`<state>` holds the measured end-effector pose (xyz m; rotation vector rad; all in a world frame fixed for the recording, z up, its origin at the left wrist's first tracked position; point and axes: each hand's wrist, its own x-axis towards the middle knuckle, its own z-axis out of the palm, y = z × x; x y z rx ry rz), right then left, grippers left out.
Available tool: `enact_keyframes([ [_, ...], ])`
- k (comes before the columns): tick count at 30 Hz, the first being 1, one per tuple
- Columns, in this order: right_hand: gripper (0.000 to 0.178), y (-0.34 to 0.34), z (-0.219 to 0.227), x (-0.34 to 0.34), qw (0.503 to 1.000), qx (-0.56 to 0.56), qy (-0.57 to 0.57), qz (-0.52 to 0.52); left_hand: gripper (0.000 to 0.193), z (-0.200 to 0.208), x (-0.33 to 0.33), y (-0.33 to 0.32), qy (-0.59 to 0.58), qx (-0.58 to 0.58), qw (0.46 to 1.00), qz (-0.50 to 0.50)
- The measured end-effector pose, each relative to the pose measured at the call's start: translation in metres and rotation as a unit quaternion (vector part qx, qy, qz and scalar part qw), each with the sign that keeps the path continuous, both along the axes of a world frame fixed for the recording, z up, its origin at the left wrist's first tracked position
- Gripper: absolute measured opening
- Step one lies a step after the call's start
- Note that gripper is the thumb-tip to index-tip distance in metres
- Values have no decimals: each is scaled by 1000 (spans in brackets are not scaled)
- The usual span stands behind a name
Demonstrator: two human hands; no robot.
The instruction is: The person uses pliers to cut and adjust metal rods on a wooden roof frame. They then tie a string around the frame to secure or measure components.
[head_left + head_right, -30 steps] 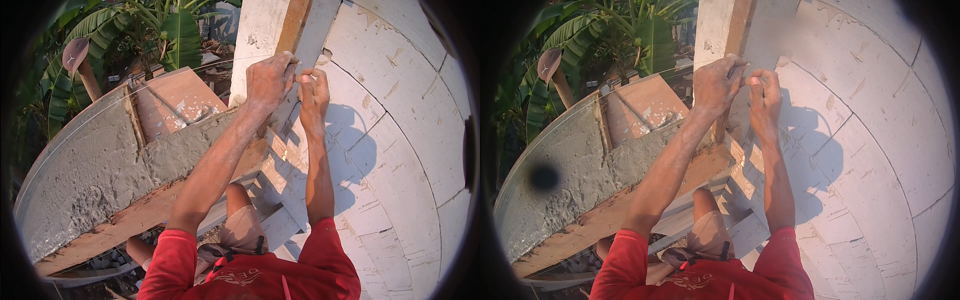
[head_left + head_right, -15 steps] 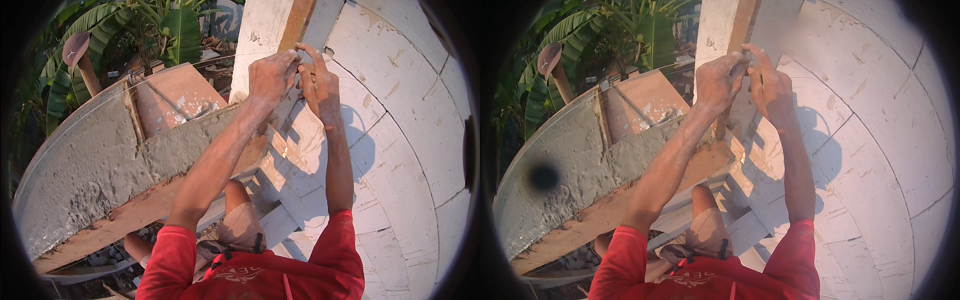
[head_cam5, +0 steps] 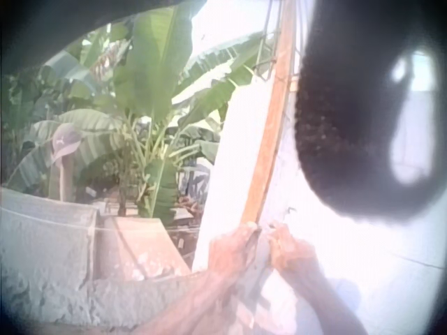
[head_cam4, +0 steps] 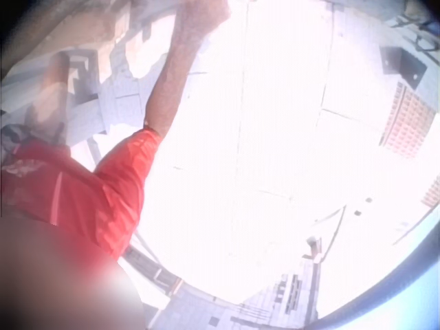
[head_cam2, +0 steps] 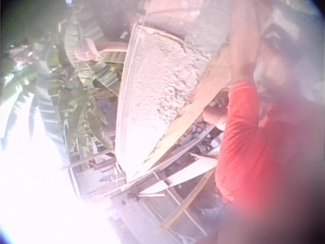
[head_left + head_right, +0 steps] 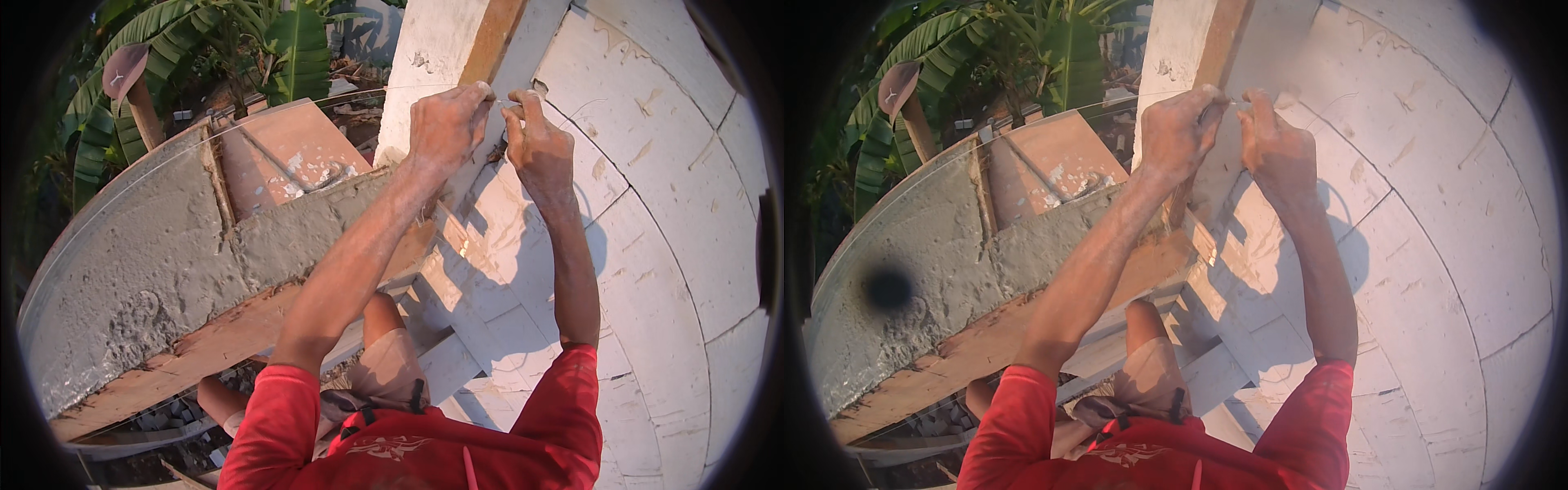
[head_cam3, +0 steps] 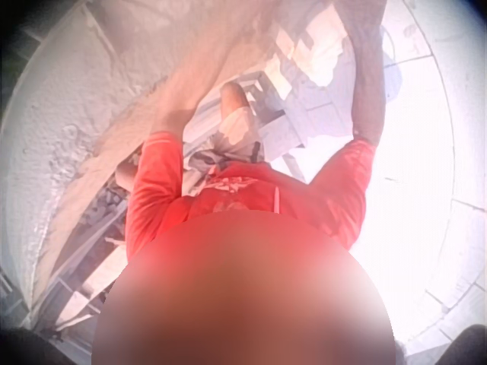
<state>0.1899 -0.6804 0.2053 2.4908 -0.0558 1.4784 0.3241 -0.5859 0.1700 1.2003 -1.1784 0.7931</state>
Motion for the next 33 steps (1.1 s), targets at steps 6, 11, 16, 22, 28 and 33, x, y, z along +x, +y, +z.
enact_keyframes([
  [6,11,4,4,-4,997,-75,-15,-25,12,-1,1,-1,-7,-14,1000,-9],
  [11,13,10,16,-6,998,33,47,-13,11,-3,1,0,-6,-4,1000,-9],
  [16,23,3,40,-15,915,351,178,85,11,-3,0,1,0,-13,1000,2],
  [22,22,-2,39,-18,919,320,185,138,9,-3,0,1,-2,-18,1000,9],
  [28,23,-5,36,-15,962,178,164,127,10,-4,1,-1,-7,-24,1000,8],
  [33,21,-3,38,-17,973,125,160,107,11,-2,1,3,-16,-6,1000,14],
])
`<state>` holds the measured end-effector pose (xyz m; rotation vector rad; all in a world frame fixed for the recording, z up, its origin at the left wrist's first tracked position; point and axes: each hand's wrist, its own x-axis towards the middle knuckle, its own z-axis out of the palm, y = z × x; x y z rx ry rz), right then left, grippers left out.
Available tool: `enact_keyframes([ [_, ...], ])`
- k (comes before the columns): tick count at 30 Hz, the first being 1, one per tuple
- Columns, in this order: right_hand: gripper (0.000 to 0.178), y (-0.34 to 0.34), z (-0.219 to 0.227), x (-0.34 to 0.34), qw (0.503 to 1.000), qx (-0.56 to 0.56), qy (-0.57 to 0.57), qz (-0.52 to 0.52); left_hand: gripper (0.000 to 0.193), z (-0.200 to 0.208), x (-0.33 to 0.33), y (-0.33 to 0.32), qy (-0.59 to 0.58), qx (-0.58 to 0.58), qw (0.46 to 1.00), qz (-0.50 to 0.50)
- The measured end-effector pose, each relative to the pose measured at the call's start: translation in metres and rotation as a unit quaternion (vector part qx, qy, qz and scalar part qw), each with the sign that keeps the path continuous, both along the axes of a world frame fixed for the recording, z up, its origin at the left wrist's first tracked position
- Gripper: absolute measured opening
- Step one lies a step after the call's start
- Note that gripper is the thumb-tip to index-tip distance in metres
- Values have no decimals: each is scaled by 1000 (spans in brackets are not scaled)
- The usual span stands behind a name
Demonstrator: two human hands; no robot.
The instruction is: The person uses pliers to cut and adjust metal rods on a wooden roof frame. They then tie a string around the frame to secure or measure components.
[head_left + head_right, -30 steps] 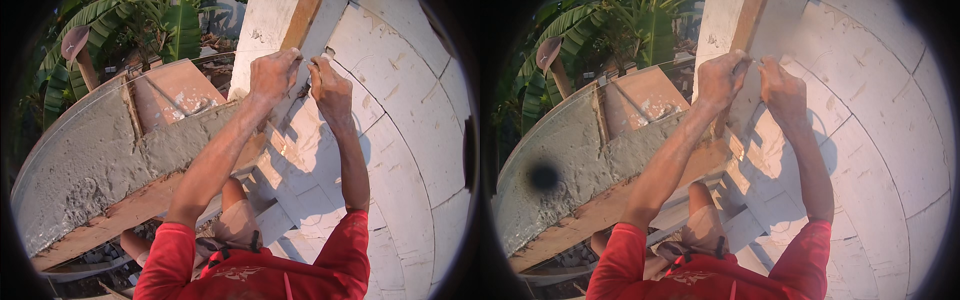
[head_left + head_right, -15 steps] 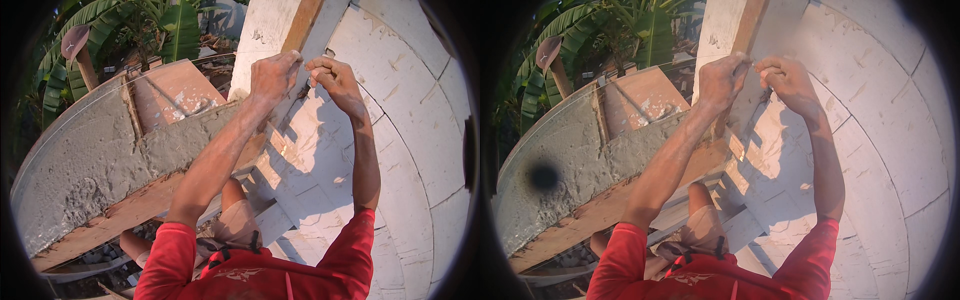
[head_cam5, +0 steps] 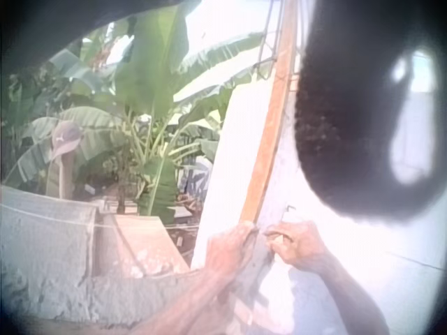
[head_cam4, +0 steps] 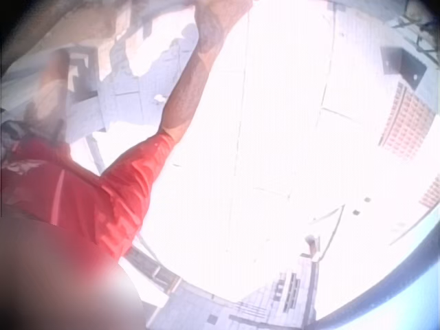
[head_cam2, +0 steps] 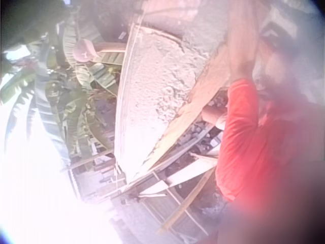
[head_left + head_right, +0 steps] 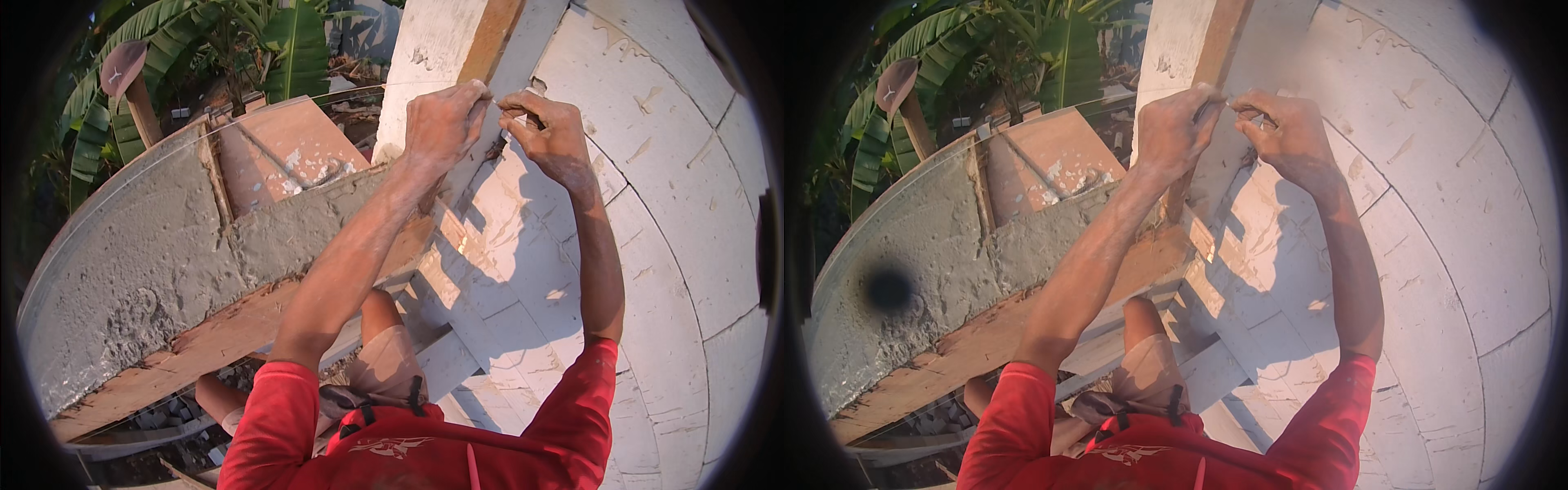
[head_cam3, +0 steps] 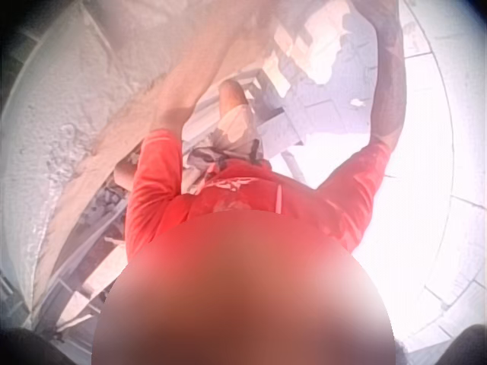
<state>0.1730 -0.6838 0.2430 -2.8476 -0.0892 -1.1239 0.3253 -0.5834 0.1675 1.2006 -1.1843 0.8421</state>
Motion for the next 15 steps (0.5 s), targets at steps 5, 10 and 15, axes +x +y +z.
enact_keyframes([
  [5,18,9,3,-2,998,55,0,-11,14,6,-9,14,15,87,995,36],
  [10,15,18,1,-2,993,115,-10,-18,16,9,-20,24,30,116,992,33],
  [15,20,16,1,-1,976,216,6,-4,13,10,-6,25,-18,103,995,4],
])
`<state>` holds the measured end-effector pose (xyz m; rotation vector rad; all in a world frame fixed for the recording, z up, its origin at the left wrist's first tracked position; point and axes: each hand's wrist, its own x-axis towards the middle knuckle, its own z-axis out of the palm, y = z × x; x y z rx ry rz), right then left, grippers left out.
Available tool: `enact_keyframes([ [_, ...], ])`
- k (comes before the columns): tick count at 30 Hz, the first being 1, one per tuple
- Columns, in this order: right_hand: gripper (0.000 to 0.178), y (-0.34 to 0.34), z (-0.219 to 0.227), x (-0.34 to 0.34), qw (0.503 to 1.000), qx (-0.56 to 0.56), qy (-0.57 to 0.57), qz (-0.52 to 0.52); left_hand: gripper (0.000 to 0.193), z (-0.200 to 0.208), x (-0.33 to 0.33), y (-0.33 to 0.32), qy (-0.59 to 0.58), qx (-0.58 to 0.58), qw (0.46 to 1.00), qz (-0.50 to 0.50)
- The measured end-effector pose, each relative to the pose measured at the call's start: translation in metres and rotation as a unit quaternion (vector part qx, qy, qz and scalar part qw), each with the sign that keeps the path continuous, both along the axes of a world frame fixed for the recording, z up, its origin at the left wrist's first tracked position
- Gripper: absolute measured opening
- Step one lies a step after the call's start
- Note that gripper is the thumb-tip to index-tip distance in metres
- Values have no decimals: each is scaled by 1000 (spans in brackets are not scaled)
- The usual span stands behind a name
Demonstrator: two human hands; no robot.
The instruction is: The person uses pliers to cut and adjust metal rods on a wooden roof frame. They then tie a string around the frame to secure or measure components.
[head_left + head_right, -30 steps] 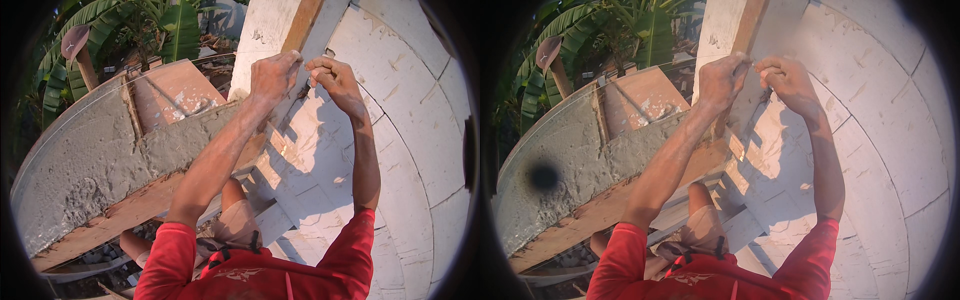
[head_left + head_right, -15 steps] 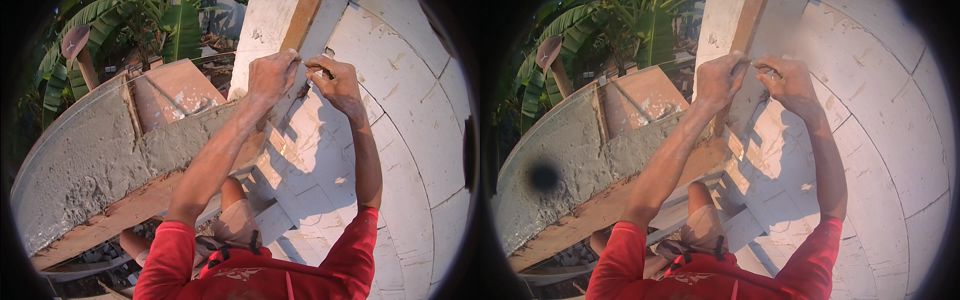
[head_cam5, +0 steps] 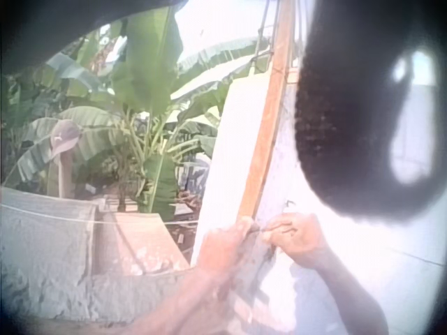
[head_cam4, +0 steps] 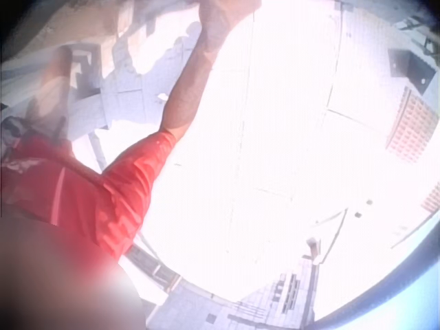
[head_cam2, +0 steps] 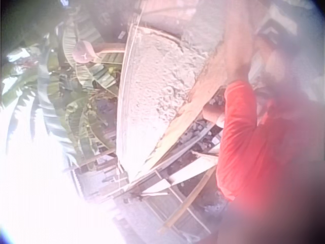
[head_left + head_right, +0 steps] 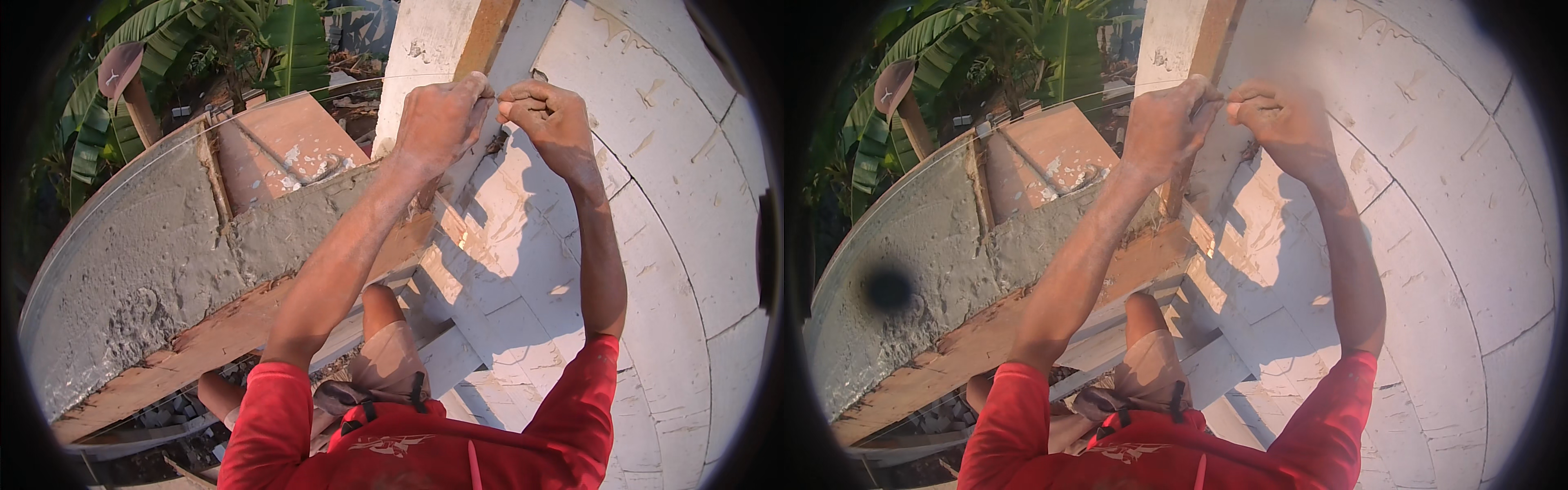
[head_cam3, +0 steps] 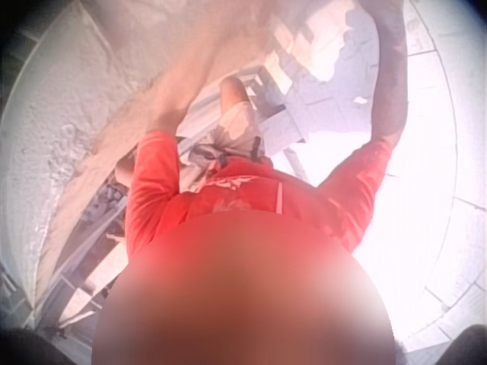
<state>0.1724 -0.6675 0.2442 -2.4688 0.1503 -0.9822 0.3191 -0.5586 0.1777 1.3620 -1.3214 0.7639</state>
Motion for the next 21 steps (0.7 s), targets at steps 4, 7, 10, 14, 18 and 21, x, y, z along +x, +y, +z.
enact_keyframes([
  [4,20,-3,5,-4,999,35,3,27,14,3,14,-4,-49,-24,998,-32],
  [7,21,-2,7,-9,997,73,8,39,16,8,21,-6,-85,-48,993,-63],
  [10,24,1,9,-9,999,43,20,17,16,9,24,-4,-74,-24,994,-78],
  [14,21,6,10,-11,999,-43,11,8,17,6,21,-2,-38,-18,995,-89],
  [18,25,4,6,-9,941,-324,-96,18,19,3,17,-2,-32,-54,993,-100],
  [21,31,-5,4,-6,888,-446,-110,28,19,1,18,-2,-30,-58,994,-90],
])
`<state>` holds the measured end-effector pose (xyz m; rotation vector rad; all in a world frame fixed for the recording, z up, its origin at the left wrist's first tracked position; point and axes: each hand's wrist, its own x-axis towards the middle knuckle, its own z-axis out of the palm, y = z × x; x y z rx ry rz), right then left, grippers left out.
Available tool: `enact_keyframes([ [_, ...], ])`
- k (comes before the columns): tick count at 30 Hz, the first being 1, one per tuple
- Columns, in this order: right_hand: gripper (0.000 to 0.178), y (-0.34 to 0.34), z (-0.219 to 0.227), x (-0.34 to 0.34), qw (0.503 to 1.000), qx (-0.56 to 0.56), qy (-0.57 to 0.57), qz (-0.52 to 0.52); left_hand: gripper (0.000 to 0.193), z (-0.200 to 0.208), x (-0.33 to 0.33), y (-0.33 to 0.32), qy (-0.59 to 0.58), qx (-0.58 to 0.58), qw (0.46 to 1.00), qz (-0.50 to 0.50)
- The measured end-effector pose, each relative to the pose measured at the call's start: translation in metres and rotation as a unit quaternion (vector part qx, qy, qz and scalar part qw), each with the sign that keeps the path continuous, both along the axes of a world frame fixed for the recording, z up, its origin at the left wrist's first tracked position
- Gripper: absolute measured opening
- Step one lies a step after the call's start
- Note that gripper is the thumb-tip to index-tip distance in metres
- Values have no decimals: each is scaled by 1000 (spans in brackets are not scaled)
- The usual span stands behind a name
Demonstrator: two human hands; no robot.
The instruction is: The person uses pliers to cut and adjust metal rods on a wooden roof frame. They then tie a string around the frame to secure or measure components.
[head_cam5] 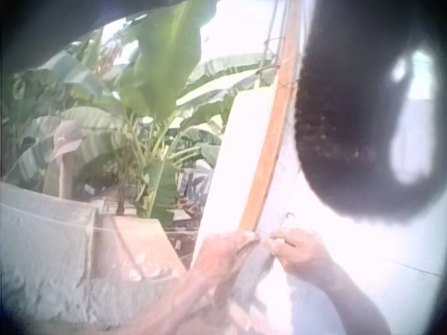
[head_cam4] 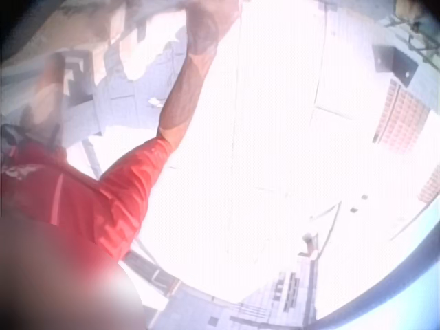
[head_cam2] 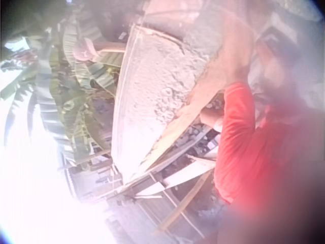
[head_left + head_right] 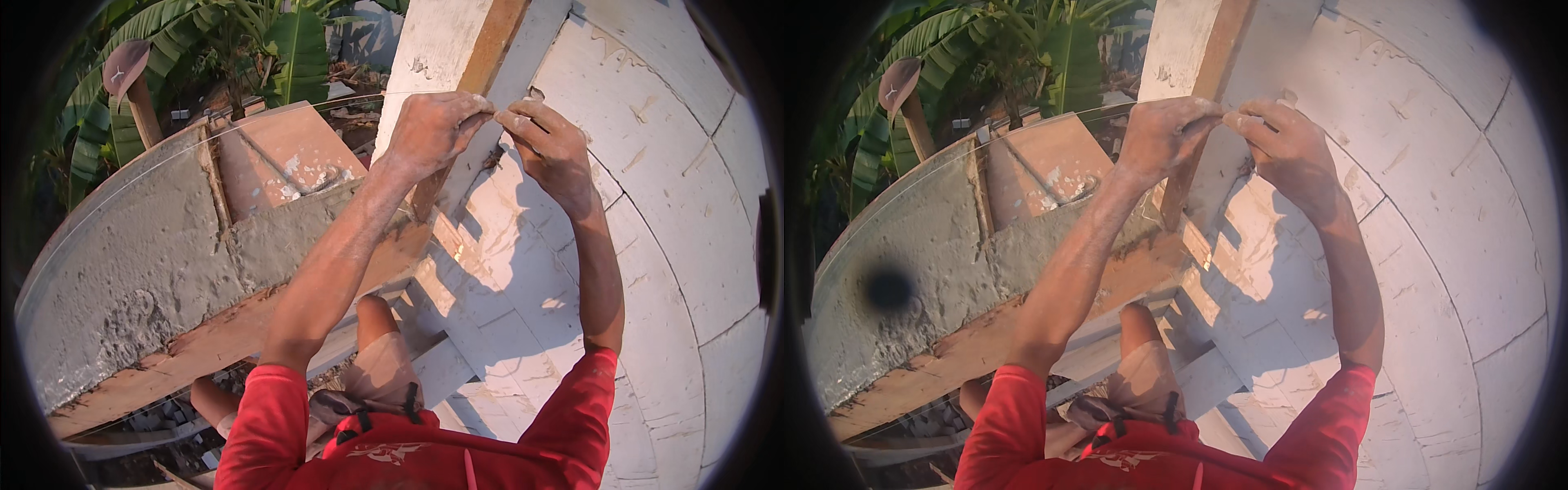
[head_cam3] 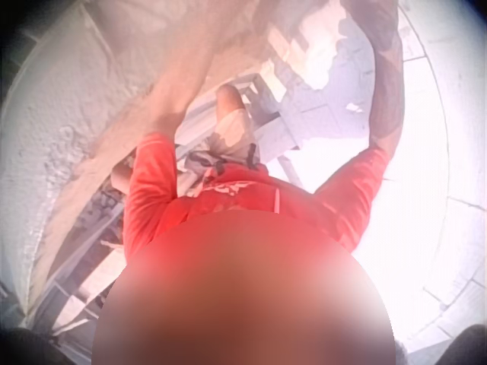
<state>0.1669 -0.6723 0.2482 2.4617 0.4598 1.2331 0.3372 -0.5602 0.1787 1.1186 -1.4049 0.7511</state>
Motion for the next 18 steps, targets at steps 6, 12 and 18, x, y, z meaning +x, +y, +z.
enact_keyframes([
  [6,26,-6,-4,3,998,-47,-25,23,16,-3,-1,-3,27,-13,999,-14],
  [12,16,6,7,6,859,499,113,3,16,-11,-8,-10,26,-79,997,-8],
  [18,15,14,-2,8,952,304,-2,-33,17,-14,-12,-12,53,-107,993,-3],
])
